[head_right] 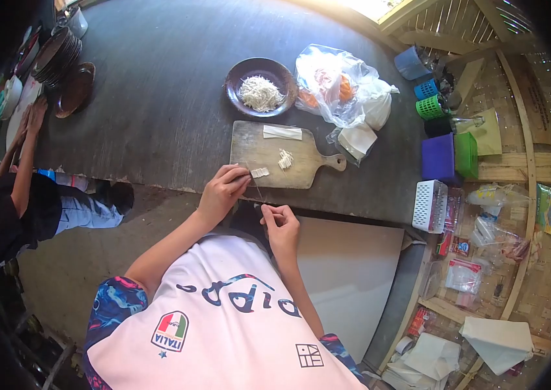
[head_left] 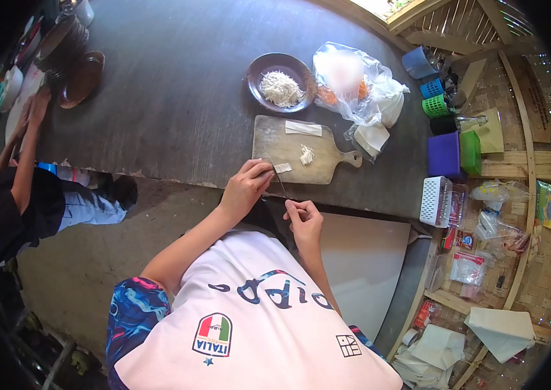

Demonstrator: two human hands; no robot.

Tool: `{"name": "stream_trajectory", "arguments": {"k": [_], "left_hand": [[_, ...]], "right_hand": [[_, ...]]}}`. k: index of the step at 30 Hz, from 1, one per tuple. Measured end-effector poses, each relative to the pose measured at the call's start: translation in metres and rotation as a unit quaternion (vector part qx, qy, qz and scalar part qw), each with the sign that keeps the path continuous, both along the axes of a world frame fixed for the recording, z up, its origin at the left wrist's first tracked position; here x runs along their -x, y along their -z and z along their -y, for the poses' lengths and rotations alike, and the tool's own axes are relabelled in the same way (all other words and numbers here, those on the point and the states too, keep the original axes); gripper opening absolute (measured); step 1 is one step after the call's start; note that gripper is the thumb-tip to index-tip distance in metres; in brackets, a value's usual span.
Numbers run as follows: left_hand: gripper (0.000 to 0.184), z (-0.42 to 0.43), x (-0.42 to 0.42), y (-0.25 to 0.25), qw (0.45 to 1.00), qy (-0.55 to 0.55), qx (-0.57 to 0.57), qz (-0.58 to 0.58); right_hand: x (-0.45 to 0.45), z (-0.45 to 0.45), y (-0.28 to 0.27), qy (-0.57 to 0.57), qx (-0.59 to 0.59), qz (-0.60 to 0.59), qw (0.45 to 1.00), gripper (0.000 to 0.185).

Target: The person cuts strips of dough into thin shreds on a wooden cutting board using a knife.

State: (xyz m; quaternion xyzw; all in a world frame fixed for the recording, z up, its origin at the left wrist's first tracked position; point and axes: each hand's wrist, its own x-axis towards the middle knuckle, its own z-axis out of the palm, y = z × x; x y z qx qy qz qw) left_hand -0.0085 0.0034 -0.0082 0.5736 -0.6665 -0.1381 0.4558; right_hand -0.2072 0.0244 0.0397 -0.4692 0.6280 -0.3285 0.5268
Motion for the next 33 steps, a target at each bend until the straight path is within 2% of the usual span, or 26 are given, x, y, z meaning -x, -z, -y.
{"name": "stream_trajectory", "arguments": {"k": [9,12,14,19,22,25,29,33], "left_hand": [[0.017,0.001,-0.003,-0.006,1.0,0.007,0.007,0.01],[0.017,0.0,-0.004,-0.006,1.0,0.002,0.009,0.005],[0.016,0.001,-0.004,-0.004,1.0,-0.009,0.018,0.005],[0.017,0.0,-0.005,-0.004,1.0,0.001,0.003,0.01],[0.019,0.004,-0.01,-0.002,1.0,0.016,0.007,-0.005],[0.021,0.003,-0.014,-0.001,0.999,0.007,0.015,-0.037],[0.024,0.004,-0.024,-0.009,0.995,-0.063,0.067,-0.044],[0.026,0.006,-0.031,-0.012,0.993,-0.089,0.057,-0.054]], "right_hand": [[-0.005,0.015,0.006,-0.034,0.033,-0.029,0.998,0.023],[0.003,0.005,0.002,-0.041,0.035,-0.097,0.994,0.024],[0.01,0.001,0.001,-0.044,0.054,-0.089,0.994,0.024],[0.004,-0.001,-0.036,-0.065,0.047,-0.178,0.981,0.025],[0.009,-0.003,-0.029,-0.072,0.107,-0.196,0.972,0.027],[0.013,0.002,-0.042,-0.031,-0.008,-0.106,0.994,0.028],[0.016,-0.002,-0.032,-0.025,0.006,-0.055,0.998,0.028],[0.006,-0.006,-0.013,-0.054,-0.022,-0.004,0.998,0.026]]}}
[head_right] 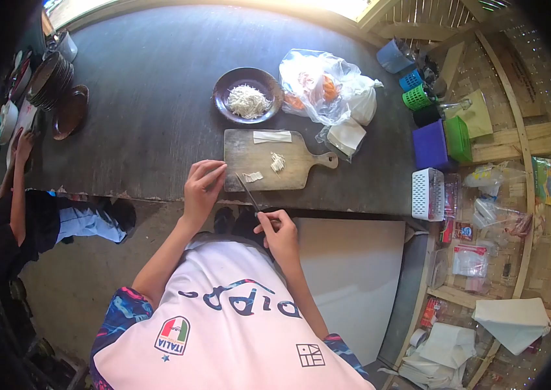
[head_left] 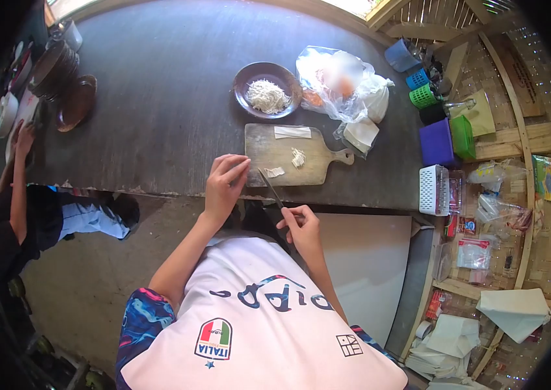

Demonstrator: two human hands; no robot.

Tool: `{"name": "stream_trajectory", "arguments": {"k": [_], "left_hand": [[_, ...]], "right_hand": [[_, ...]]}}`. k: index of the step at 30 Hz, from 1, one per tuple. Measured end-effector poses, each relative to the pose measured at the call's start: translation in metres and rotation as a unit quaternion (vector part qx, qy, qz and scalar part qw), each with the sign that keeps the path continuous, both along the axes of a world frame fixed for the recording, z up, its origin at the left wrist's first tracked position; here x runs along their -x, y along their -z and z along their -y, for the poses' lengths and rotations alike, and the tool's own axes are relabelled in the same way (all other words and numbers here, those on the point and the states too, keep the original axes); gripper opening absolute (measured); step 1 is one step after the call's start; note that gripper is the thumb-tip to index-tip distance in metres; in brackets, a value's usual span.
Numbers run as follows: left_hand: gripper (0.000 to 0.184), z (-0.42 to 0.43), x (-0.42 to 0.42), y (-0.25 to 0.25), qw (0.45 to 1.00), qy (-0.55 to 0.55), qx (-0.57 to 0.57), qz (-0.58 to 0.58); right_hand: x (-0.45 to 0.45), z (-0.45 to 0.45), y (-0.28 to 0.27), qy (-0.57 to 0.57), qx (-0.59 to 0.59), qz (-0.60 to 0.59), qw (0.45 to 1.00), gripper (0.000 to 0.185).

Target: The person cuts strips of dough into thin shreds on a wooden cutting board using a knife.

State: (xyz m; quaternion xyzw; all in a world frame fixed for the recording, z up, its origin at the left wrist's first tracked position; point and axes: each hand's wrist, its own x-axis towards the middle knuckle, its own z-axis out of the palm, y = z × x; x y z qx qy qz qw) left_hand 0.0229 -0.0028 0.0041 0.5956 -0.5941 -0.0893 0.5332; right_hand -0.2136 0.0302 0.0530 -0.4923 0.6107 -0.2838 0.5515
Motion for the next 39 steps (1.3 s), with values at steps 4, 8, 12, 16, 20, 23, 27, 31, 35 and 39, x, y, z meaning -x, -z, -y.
{"name": "stream_trajectory", "arguments": {"k": [4,8,12,16,20,23,27,31,35,39], "left_hand": [[0.028,-0.004,0.003,-0.001,1.0,0.008,-0.02,0.003],[0.026,-0.006,0.007,0.0,0.999,0.024,-0.033,0.026],[0.03,-0.001,0.009,-0.004,0.996,0.045,-0.031,0.069],[0.043,0.011,0.014,-0.007,0.989,0.076,-0.042,0.123],[0.056,0.034,0.028,-0.009,0.977,0.082,-0.074,0.18],[0.063,0.054,0.039,-0.01,0.974,0.081,-0.082,0.193],[0.068,0.076,0.047,-0.009,0.974,0.079,-0.075,0.2],[0.059,0.093,0.04,-0.012,0.976,0.081,-0.06,0.192],[0.039,0.112,0.032,-0.015,0.97,0.055,-0.068,0.226],[0.033,0.125,0.033,-0.027,0.96,0.07,-0.071,0.261]], "right_hand": [[0.004,0.015,0.014,0.014,-0.027,0.036,0.999,0.024],[0.029,0.044,0.02,0.043,0.011,0.023,0.999,0.024],[0.051,0.061,0.005,0.058,0.038,0.022,0.997,0.025],[0.063,0.072,0.001,0.099,0.068,-0.024,0.992,0.026],[0.065,0.073,0.015,0.101,0.115,-0.073,0.986,0.026],[0.055,0.065,0.014,0.084,0.119,-0.082,0.986,0.026],[0.052,0.054,0.007,0.086,0.136,-0.096,0.982,0.026],[0.055,0.043,-0.008,0.097,0.099,-0.043,0.989,0.023],[0.047,0.03,-0.003,0.058,-0.009,0.046,0.997,0.02],[0.036,0.026,0.002,0.035,-0.025,0.071,0.997,0.021]]}}
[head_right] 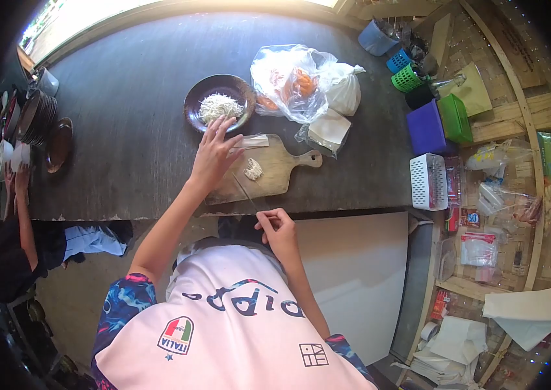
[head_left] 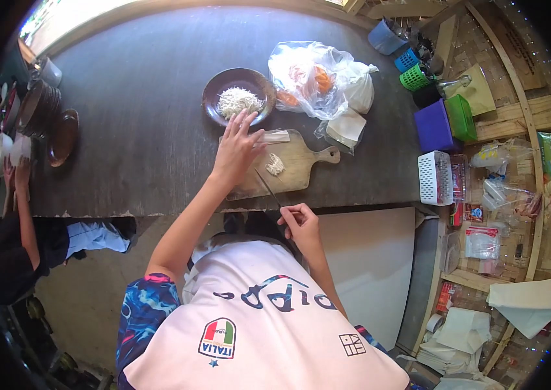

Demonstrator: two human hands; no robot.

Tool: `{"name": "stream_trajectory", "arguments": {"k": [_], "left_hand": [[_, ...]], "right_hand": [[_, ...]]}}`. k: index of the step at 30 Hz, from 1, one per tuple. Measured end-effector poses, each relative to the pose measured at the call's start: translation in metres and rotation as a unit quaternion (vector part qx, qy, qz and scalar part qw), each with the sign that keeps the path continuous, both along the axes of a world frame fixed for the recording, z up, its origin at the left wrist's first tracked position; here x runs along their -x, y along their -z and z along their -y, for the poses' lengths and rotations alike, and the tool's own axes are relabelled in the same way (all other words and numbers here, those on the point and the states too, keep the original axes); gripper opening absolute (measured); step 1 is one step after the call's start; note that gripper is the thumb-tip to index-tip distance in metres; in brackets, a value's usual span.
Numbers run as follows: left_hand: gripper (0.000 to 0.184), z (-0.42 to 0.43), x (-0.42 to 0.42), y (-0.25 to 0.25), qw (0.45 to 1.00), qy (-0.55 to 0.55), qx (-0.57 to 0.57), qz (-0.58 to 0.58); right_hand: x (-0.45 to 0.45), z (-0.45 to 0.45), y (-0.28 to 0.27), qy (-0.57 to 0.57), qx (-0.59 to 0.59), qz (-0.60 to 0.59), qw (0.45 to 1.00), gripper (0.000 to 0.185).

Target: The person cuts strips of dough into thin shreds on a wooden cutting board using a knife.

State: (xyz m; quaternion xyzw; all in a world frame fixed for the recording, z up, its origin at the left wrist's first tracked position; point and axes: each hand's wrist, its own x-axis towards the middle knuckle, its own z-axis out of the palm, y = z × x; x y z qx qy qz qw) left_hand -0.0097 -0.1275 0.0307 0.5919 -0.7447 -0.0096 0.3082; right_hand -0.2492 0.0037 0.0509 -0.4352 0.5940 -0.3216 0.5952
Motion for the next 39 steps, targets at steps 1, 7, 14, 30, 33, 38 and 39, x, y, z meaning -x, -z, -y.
{"name": "stream_trajectory", "arguments": {"k": [1,7,14,30,33,38,39], "left_hand": [[0.032,0.002,0.001,0.0,1.0,0.004,-0.005,0.007],[0.018,0.005,-0.001,0.002,0.998,0.014,-0.011,-0.058],[0.015,0.002,0.0,-0.003,0.997,0.0,-0.002,-0.076],[0.016,0.01,0.001,-0.002,0.995,0.016,0.092,-0.018],[0.015,0.01,-0.002,-0.009,0.993,0.0,0.107,-0.043],[0.012,-0.029,-0.014,-0.029,0.992,-0.003,0.098,-0.074],[0.01,-0.04,-0.019,-0.027,0.993,0.01,0.097,-0.066]], "right_hand": [[-0.001,0.001,0.004,0.0,-0.007,0.014,1.0,0.021],[0.001,0.008,-0.001,-0.029,-0.005,0.009,1.0,0.022],[0.009,0.015,-0.008,-0.01,-0.021,0.016,1.0,0.022],[0.003,0.011,-0.002,0.012,-0.024,0.035,0.999,0.022],[0.0,0.011,0.0,0.016,-0.029,0.04,0.999,0.022],[0.0,0.001,0.001,0.041,-0.007,0.057,0.998,0.022],[0.0,0.0,0.002,0.052,0.0,0.06,0.997,0.023]]}}
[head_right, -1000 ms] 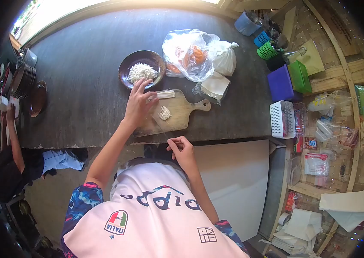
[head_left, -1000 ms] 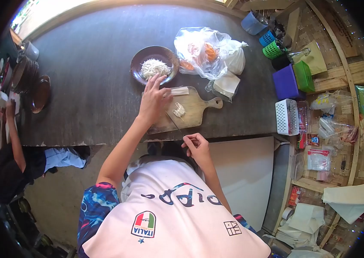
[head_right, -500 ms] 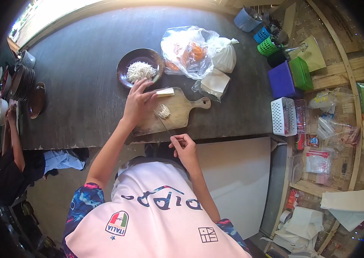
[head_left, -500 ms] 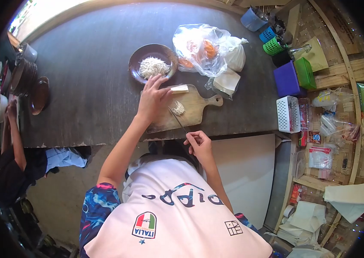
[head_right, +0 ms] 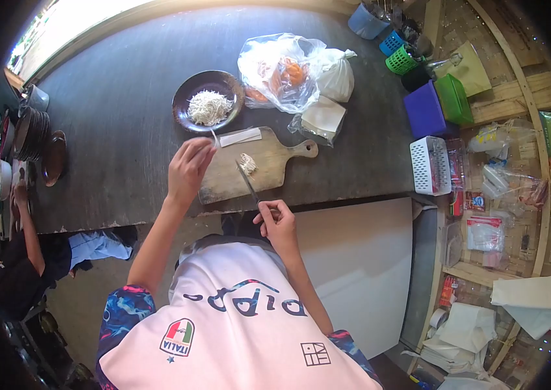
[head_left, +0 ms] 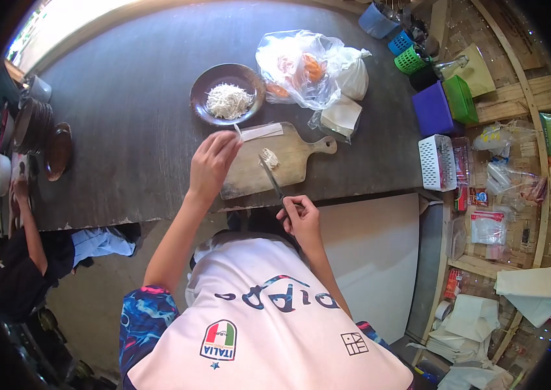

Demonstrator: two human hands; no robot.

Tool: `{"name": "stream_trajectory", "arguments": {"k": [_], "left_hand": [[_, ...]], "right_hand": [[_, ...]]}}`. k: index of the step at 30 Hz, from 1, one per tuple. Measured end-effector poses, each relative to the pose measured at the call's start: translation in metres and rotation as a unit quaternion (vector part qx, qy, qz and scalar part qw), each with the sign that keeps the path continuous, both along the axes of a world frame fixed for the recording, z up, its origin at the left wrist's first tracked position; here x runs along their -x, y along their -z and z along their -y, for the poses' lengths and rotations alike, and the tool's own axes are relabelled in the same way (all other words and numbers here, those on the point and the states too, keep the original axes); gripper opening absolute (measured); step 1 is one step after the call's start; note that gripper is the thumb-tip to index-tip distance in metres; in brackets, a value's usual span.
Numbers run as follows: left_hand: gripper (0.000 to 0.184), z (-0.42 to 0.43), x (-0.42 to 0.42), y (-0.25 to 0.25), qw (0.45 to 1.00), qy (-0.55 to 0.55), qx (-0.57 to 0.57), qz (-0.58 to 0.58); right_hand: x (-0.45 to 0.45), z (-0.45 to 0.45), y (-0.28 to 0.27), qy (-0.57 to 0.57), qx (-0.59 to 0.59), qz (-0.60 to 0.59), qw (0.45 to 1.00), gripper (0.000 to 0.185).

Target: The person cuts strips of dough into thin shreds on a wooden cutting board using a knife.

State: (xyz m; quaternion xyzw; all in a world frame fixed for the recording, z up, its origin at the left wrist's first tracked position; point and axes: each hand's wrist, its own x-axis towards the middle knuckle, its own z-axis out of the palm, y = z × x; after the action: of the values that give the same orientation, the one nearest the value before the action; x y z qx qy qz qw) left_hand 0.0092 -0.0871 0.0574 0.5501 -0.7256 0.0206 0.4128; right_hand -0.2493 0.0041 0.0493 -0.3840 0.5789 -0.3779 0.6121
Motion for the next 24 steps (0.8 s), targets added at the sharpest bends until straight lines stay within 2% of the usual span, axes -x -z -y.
{"name": "stream_trajectory", "arguments": {"k": [6,12,16,24], "left_hand": [[0.021,-0.072,-0.017,0.026,0.988,0.095,-0.082,0.095],[0.031,-0.073,0.003,0.037,0.993,0.05,-0.109,0.014],[0.028,-0.061,0.014,0.033,0.986,0.121,-0.113,0.03],[0.026,-0.082,0.011,0.041,0.99,0.085,-0.114,0.022]], "right_hand": [[-0.005,-0.001,0.004,0.016,0.021,-0.006,1.0,0.024],[-0.019,0.004,0.014,-0.008,0.029,-0.007,1.0,0.023],[-0.028,0.006,0.007,0.009,0.07,-0.03,0.997,0.024],[-0.02,-0.013,0.005,-0.007,0.094,-0.109,0.989,0.025]]}}
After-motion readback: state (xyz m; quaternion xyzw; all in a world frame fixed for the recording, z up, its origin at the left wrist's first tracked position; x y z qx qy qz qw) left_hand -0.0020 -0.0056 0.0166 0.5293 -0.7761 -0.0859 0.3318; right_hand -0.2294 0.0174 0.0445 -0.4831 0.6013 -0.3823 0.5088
